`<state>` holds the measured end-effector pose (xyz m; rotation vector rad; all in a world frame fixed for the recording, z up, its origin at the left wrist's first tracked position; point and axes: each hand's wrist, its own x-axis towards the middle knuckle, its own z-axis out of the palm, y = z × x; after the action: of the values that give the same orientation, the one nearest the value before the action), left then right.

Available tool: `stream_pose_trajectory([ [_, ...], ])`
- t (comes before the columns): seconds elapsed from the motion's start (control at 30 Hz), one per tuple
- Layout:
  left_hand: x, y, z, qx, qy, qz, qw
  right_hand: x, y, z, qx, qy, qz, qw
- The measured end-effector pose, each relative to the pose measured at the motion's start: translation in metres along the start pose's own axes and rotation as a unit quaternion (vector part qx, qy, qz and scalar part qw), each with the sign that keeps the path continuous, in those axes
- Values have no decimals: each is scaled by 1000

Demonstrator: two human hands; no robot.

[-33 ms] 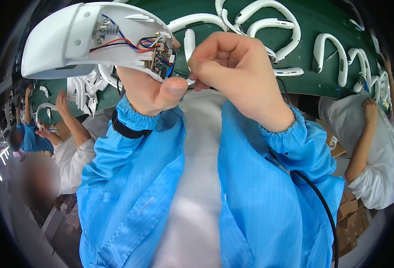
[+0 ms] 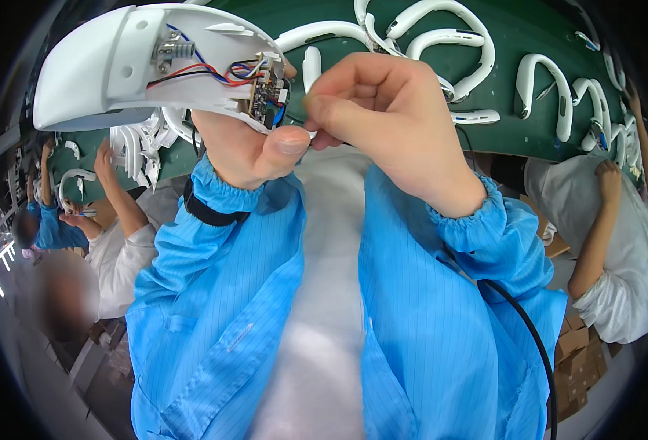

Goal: Assembling a portable neck massager device on a production line, including connecting internal wires to a circuit board and snapping the plastic housing together.

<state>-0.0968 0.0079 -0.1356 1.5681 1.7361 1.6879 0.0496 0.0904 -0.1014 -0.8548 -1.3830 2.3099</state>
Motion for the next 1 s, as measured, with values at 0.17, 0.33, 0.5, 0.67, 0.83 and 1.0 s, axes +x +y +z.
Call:
stream_pose_trajectory([
  [0.17,0,-1,-3,23,-37,6,999,0,-7,4,-54,-1,24,998],
  [0.33,-3,-3,2,5,-5,-2,1000,-3,-5,2,-58,5,25,998],
  [0.5,-3,-1,7,72,-42,84,993,-7,-1,-1,-93,13,-36,995],
  [0.67,-6,6,12,83,-36,85,992,-14,-2,-5,-130,32,-69,989],
  [0.83,-14,7,24,11,21,39,999,-23,0,-16,-97,15,-58,994],
  [1.0,-22,1,28,70,10,99,993,-30,1,-16,-95,20,-43,994],
])
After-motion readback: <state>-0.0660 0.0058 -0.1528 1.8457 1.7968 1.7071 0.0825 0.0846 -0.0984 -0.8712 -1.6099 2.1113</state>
